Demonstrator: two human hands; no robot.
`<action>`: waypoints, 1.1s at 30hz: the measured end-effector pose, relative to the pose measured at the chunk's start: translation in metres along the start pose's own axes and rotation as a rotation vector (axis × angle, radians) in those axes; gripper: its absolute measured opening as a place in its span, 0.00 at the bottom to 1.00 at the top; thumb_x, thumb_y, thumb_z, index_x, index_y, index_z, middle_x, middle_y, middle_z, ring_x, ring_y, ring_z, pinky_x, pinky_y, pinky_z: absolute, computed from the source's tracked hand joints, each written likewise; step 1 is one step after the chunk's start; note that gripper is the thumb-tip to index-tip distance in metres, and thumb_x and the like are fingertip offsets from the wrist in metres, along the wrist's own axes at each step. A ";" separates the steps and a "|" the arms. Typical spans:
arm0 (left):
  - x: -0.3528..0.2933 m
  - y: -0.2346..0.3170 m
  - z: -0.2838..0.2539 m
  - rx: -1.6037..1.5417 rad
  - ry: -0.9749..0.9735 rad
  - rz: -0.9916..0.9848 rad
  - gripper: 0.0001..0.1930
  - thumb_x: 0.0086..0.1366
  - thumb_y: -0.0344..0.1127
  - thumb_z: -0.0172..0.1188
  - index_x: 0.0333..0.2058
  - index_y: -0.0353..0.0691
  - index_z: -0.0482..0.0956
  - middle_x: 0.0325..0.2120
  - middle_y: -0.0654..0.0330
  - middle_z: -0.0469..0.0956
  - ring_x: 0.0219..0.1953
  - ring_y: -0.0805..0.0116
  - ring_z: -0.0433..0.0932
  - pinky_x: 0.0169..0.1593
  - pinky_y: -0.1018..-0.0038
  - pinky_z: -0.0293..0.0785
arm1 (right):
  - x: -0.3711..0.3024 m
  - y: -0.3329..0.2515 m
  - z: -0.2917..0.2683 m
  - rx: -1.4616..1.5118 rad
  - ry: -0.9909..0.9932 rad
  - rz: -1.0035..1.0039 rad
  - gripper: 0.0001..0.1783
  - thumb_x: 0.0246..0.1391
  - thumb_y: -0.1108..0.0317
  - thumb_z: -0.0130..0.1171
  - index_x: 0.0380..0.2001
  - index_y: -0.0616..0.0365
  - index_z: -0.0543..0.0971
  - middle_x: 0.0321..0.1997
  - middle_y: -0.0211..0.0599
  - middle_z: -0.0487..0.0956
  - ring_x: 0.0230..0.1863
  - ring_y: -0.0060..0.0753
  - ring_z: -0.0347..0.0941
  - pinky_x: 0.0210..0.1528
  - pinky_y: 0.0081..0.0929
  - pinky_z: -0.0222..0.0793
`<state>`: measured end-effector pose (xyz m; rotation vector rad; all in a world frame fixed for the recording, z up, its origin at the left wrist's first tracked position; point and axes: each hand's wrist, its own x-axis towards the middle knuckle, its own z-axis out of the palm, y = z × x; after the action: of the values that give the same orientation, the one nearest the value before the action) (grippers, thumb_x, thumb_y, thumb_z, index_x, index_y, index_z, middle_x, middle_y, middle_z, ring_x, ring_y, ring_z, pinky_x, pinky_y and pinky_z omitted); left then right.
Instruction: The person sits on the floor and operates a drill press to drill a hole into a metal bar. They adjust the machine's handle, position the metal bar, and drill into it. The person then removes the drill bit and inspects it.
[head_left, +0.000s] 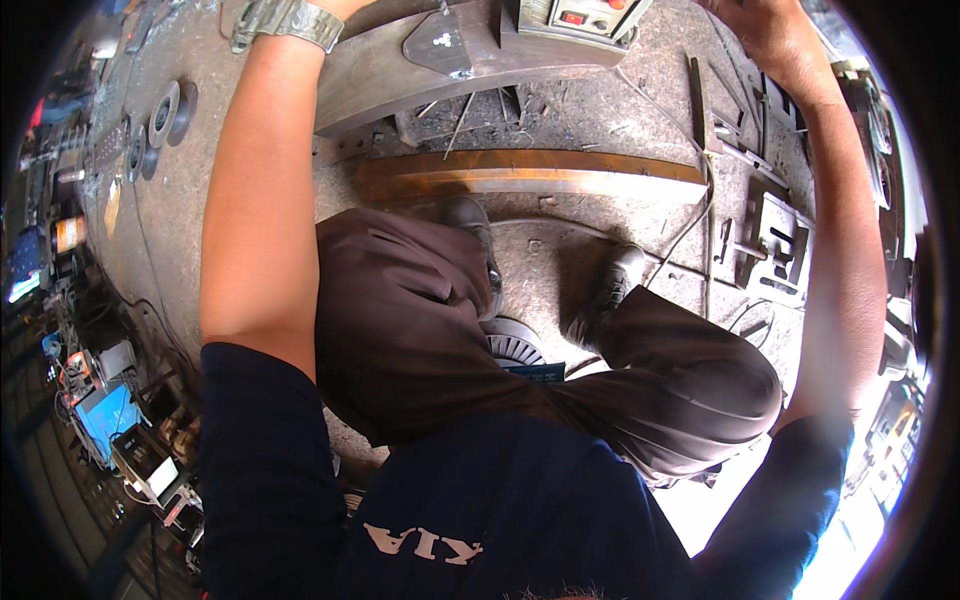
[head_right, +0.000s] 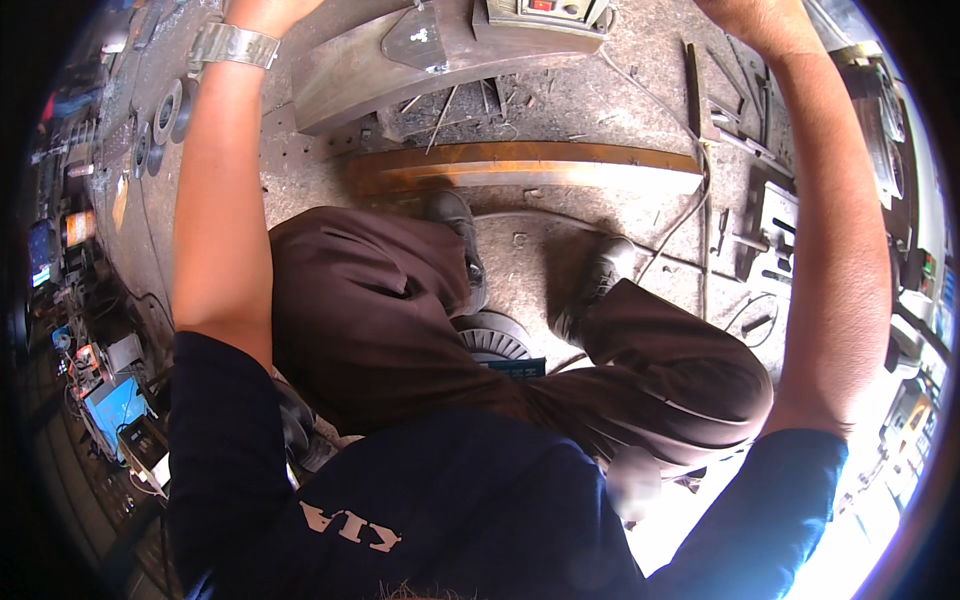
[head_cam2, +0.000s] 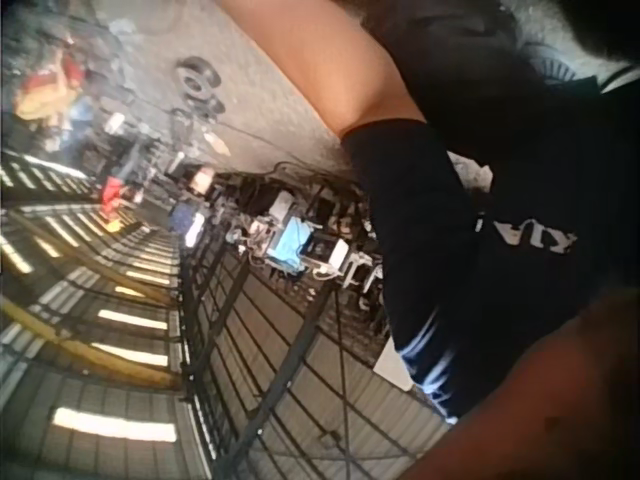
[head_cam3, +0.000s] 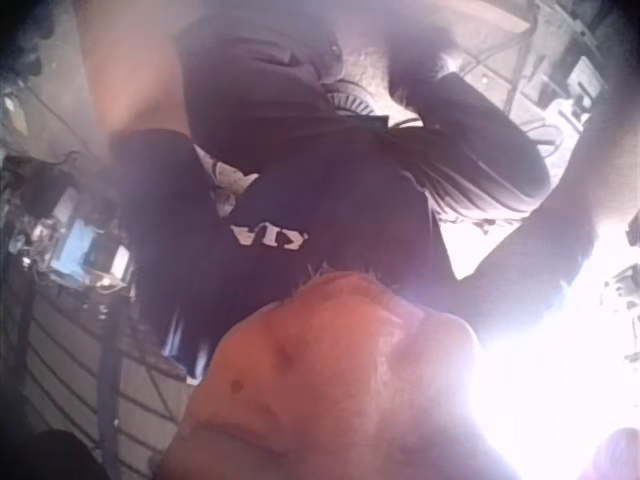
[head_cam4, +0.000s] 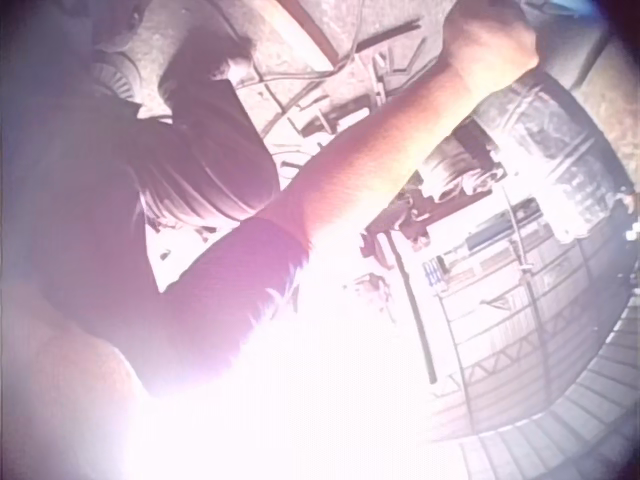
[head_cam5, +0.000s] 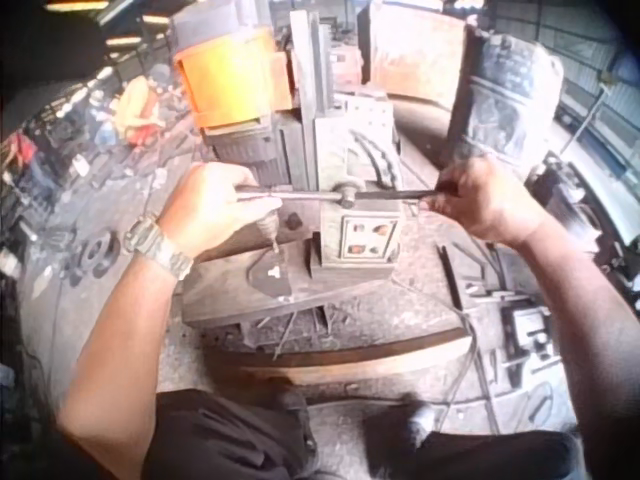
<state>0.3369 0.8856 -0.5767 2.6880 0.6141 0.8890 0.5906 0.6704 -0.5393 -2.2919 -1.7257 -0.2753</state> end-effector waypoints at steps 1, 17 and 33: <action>0.002 0.007 0.005 -0.033 -0.038 -0.054 0.18 0.60 0.48 0.71 0.26 0.35 0.84 0.18 0.50 0.81 0.23 0.52 0.82 0.30 0.61 0.77 | -0.003 0.003 0.004 -0.027 0.042 0.009 0.18 0.57 0.57 0.71 0.37 0.63 0.86 0.30 0.50 0.85 0.32 0.43 0.83 0.37 0.40 0.77; 0.001 0.028 -0.008 -0.002 -0.056 -0.156 0.14 0.59 0.42 0.72 0.28 0.34 0.85 0.21 0.51 0.83 0.23 0.59 0.83 0.30 0.67 0.77 | 0.022 0.036 0.011 0.097 -0.102 0.008 0.17 0.58 0.57 0.70 0.36 0.63 0.86 0.31 0.53 0.84 0.32 0.47 0.82 0.38 0.39 0.76; -0.002 0.036 -0.009 0.073 -0.058 -0.125 0.15 0.57 0.42 0.72 0.26 0.34 0.85 0.23 0.47 0.83 0.24 0.53 0.83 0.32 0.64 0.78 | 0.033 0.040 0.029 0.134 -0.113 -0.003 0.23 0.59 0.49 0.69 0.37 0.63 0.86 0.35 0.54 0.85 0.39 0.50 0.83 0.44 0.40 0.78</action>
<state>0.3410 0.8541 -0.5582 2.6940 0.8056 0.7675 0.6383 0.6990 -0.5605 -2.2472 -1.7443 -0.0299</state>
